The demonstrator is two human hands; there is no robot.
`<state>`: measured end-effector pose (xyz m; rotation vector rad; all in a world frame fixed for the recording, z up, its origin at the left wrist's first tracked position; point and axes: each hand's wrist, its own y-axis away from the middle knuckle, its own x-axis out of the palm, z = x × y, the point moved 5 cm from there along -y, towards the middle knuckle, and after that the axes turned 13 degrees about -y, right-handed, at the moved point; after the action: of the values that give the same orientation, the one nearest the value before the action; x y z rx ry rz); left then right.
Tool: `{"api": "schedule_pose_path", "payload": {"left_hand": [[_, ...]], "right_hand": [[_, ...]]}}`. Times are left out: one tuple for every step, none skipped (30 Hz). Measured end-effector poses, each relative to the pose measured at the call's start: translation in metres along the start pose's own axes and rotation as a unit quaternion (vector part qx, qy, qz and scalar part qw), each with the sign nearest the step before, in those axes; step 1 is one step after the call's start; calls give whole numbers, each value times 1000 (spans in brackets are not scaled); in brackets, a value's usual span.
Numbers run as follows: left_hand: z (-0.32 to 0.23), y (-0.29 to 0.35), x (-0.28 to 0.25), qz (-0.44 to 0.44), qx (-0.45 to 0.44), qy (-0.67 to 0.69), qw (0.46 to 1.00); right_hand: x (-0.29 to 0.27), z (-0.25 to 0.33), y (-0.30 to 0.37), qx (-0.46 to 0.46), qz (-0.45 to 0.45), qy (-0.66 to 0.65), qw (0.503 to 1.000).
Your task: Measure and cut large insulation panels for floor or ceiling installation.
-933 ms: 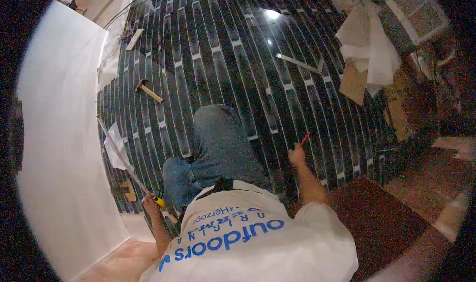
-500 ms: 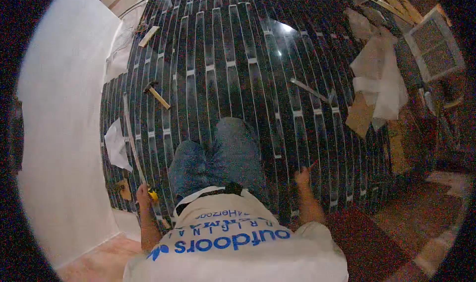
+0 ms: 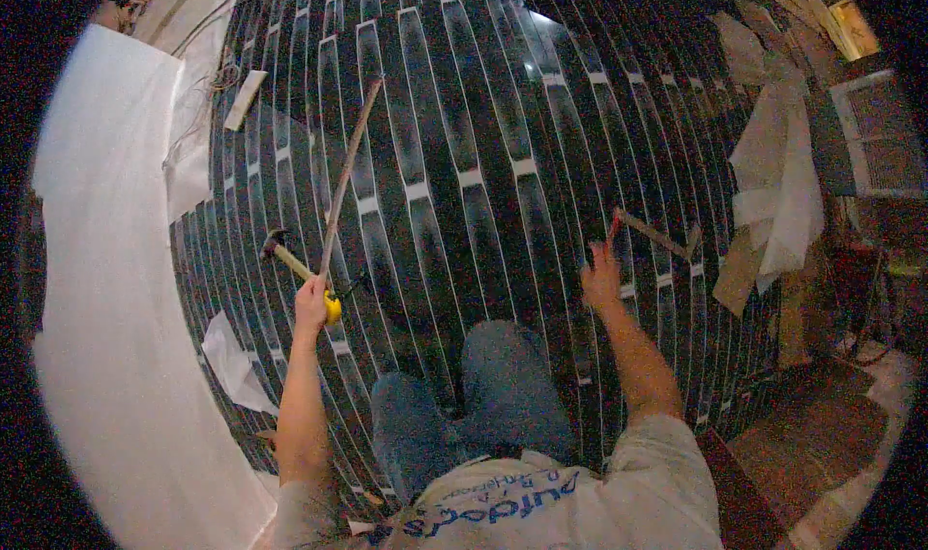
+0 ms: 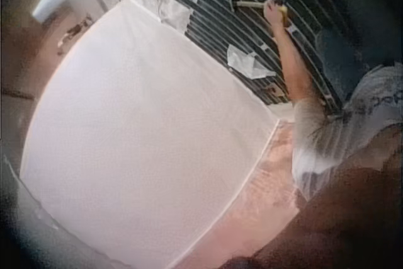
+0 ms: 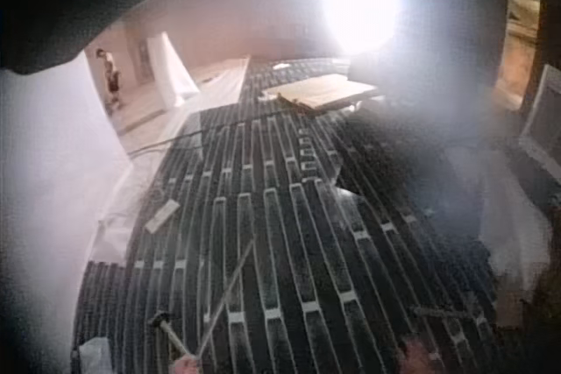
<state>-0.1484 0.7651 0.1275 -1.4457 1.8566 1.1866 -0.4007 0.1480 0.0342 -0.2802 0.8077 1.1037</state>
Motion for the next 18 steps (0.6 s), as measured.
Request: {"api": "schedule_pose_path", "payload": {"left_hand": [[-20, -46, 27, 13, 40, 5, 999], [-29, -87, 38, 18, 71, -5, 997], [-61, -124, 66, 13, 89, -3, 996], [-90, -158, 88, 7, 102, -7, 995], [-106, -193, 99, 23, 97, -7, 995], [-121, -230, 110, 35, 94, -4, 995], [-141, -265, 117, -2, 146, -21, 989], [-158, -298, 122, -40, 198, -39, 979], [-171, -325, 136, -18, 182, -24, 983], [-181, -353, 150, 6, 131, -62, 989], [-190, -375, 162, -2, 126, -20, 992], [-191, -397, 167, -11, 114, 14, 993], [-181, -412, 163, -59, 115, -82, 988], [-191, -404, 179, -81, 94, -19, 992], [-180, -407, 169, -101, 84, 9, 991], [-170, -407, 167, -114, 72, 42, 990], [-164, -399, 172, -84, 64, 87, 991], [-165, -402, 167, -71, 66, 134, 986]], "right_hand": [[-1, 13, -54, -78, -48, 36, 995], [16, 45, -114, -58, -46, -18, 997], [16, 45, -168, -80, -40, 20, 996], [24, 55, -219, -64, -37, 73, 995], [37, 82, -270, -85, -44, 55, 994], [49, 107, -317, -110, -54, 38, 992], [62, 122, -361, -111, -61, 36, 991], [76, 135, -394, -113, -67, 33, 991], [95, 137, -410, -104, -64, 37, 992], [109, 144, -426, -118, -96, 80, 985], [114, 147, -444, -134, -128, 123, 975], [124, 145, -450, -126, -121, 119, 977], [137, 149, -443, -132, -138, 114, 975], [135, 140, -443, -137, -156, 130, 970], [137, 153, -447, -126, -134, 129, 974], [137, 150, -444, -112, -121, 132, 978], [136, 150, -442, -109, -110, 121, 981], [132, 161, -453, -119, -114, 103, 981]]}}
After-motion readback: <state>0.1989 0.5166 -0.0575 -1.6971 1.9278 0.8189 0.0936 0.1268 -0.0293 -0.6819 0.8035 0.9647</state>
